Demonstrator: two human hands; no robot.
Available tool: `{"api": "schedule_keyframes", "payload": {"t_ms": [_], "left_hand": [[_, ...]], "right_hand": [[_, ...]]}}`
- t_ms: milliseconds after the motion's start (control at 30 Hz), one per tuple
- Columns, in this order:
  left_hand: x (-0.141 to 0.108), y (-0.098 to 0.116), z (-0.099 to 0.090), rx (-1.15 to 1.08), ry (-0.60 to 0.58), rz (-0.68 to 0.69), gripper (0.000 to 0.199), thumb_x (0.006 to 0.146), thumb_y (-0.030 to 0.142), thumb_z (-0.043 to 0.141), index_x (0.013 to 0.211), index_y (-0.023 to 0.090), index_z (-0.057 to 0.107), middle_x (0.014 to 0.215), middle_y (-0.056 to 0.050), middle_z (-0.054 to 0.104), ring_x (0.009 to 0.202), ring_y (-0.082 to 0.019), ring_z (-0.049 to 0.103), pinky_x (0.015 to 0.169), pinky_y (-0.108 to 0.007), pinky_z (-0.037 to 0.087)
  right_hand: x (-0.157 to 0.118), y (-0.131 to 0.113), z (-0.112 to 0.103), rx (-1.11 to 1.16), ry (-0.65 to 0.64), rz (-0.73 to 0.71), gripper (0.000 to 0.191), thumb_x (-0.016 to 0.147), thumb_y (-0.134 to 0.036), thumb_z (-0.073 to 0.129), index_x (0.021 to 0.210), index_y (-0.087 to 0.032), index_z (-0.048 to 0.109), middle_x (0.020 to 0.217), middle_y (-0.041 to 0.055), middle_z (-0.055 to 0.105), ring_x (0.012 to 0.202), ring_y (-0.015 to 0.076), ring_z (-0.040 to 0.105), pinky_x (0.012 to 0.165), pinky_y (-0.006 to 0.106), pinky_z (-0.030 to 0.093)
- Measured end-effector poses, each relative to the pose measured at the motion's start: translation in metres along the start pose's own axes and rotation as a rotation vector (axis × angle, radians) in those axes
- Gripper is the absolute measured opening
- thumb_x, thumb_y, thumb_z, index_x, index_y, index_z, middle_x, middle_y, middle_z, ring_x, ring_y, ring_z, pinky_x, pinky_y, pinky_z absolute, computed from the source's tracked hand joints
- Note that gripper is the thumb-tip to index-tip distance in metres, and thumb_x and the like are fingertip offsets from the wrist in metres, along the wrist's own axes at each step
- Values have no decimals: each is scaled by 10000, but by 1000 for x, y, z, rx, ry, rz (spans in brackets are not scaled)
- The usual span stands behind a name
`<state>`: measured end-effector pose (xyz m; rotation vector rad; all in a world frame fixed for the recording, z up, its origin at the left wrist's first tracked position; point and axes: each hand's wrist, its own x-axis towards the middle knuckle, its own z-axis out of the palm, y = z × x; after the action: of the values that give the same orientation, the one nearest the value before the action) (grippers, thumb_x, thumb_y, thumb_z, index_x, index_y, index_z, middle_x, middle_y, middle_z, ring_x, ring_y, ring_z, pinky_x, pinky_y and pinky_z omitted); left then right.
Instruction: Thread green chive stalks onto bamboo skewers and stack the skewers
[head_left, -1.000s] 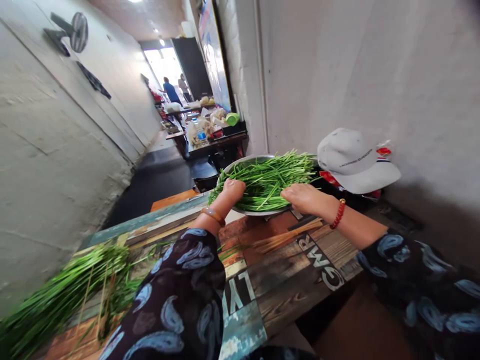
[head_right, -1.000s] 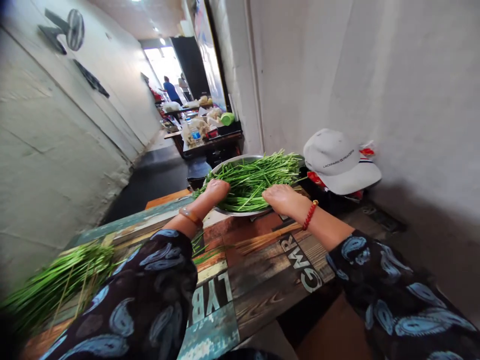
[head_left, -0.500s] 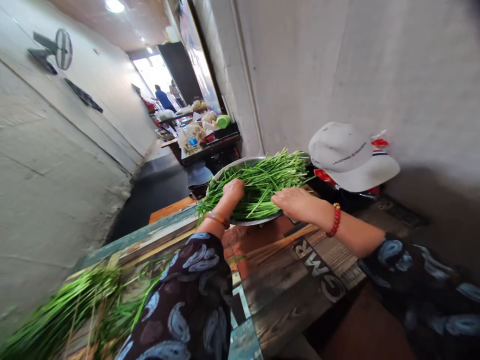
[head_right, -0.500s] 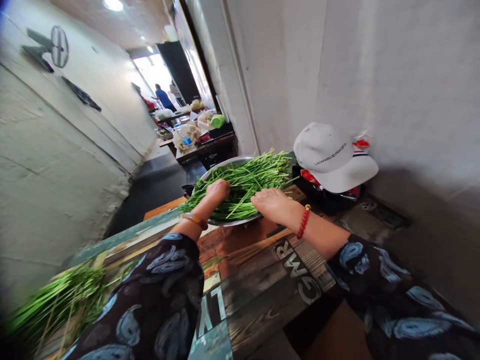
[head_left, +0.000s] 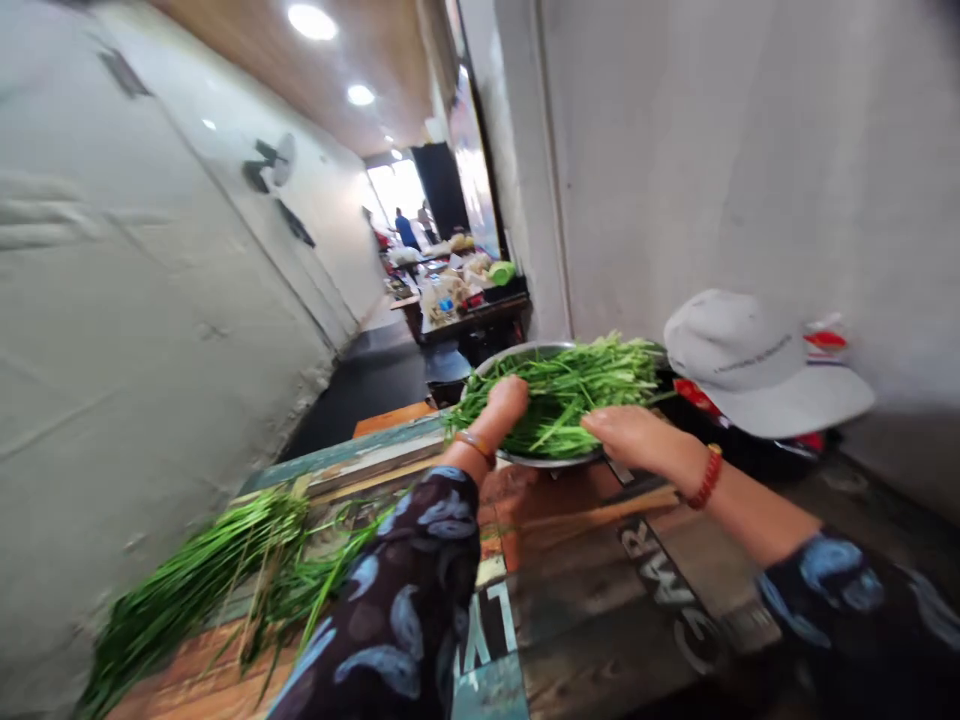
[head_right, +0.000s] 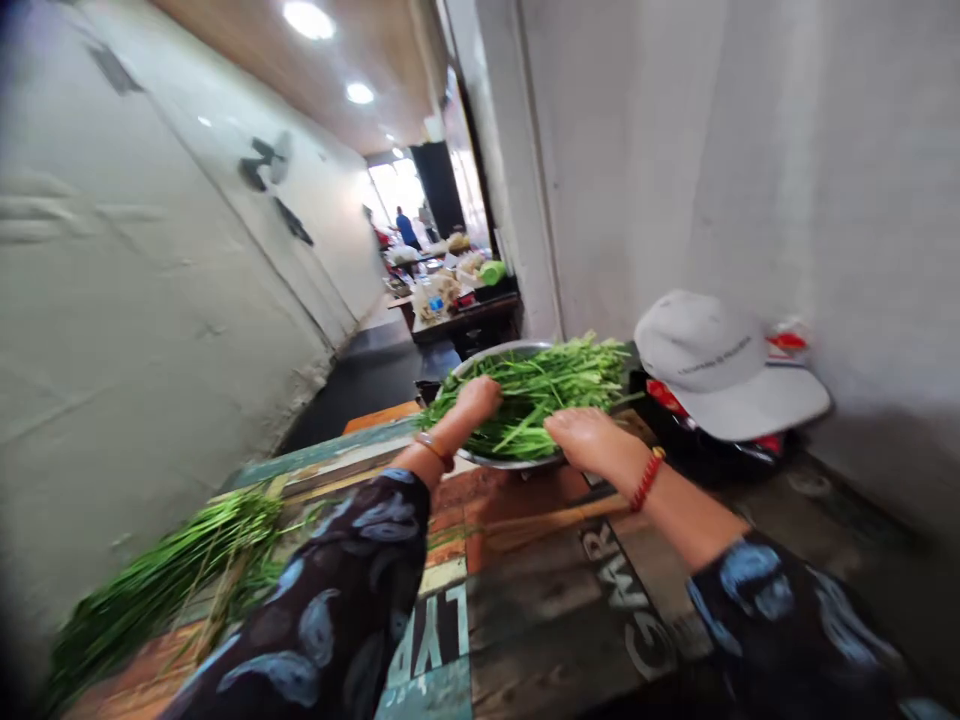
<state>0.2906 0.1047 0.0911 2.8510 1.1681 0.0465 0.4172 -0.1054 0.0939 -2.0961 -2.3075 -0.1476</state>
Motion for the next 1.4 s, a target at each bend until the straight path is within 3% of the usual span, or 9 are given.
{"api": "schedule_keyframes", "payload": {"t_ms": [233, 467, 633, 800, 867, 1000, 1133, 1267, 1400], "left_hand": [[-4, -4, 11, -51, 33, -71, 367, 924, 351, 580, 1237, 159, 567, 1242, -110, 586, 1072, -219, 606, 898, -422, 538], [-18, -24, -32, -221, 132, 62, 168, 885, 219, 564, 852, 123, 698, 868, -61, 693, 825, -154, 624, 774, -265, 500], [-23, 12, -44, -428, 138, 359, 287, 943, 298, 429, 839, 146, 649, 851, -21, 685, 734, -106, 562, 727, -223, 445], [-43, 47, -28, -573, 73, 579, 248, 885, 347, 536, 959, 129, 628, 849, -28, 652, 775, -145, 554, 772, -273, 446], [-49, 51, -22, -566, 46, 602, 446, 782, 406, 672, 1115, 117, 608, 942, -41, 664, 846, -171, 569, 824, -295, 450], [-46, 52, -14, -598, 39, 516, 629, 539, 384, 840, 1068, 103, 648, 867, -9, 660, 828, -190, 569, 819, -303, 435], [-41, 47, -6, -826, 68, 329, 305, 581, 323, 784, 768, 119, 656, 643, 39, 569, 666, -129, 512, 704, -268, 413], [-42, 37, -5, -949, 96, 271, 296, 643, 378, 733, 764, 132, 621, 653, 27, 589, 622, -115, 514, 639, -257, 427], [-45, 30, -11, -1103, 74, 239, 344, 631, 375, 758, 830, 128, 626, 720, 5, 643, 640, -121, 559, 646, -261, 470]], "right_hand": [[4, 3, 11, -1, 5, -9, 398, 843, -36, 438, 1152, -144, 665, 1227, 159, 674, 1119, 253, 653, 926, 339, 495], [2, 1, 0, 7, -53, 11, 368, 856, -59, 443, 1140, -149, 660, 1167, 163, 692, 1080, 250, 666, 862, 317, 499], [10, -1, -30, -12, -170, 39, 333, 877, -123, 471, 1140, -148, 674, 1176, 172, 692, 1073, 274, 662, 799, 318, 496], [22, 3, -65, -33, -232, 127, 370, 833, -164, 563, 1183, -125, 678, 1170, 175, 697, 1028, 287, 675, 753, 320, 497], [21, 0, -77, -24, -216, 148, 371, 823, -220, 607, 1176, -141, 687, 1172, 156, 700, 1026, 279, 672, 772, 317, 496], [19, -11, -90, -27, -126, 201, 348, 812, -251, 651, 1122, -102, 704, 1128, 174, 706, 1052, 288, 651, 845, 344, 484], [15, -2, -95, -47, 36, 180, 405, 804, -248, 707, 1181, -107, 665, 1189, 160, 666, 1121, 312, 602, 975, 440, 417], [-2, 35, -87, 58, 393, 231, 468, 905, -291, 594, 1334, -112, 537, 1311, 146, 582, 1150, 262, 563, 974, 397, 406], [-10, 46, -62, 199, 213, 184, 322, 960, -253, 481, 1184, -98, 652, 1127, 109, 689, 1011, 199, 629, 889, 299, 436]]}}
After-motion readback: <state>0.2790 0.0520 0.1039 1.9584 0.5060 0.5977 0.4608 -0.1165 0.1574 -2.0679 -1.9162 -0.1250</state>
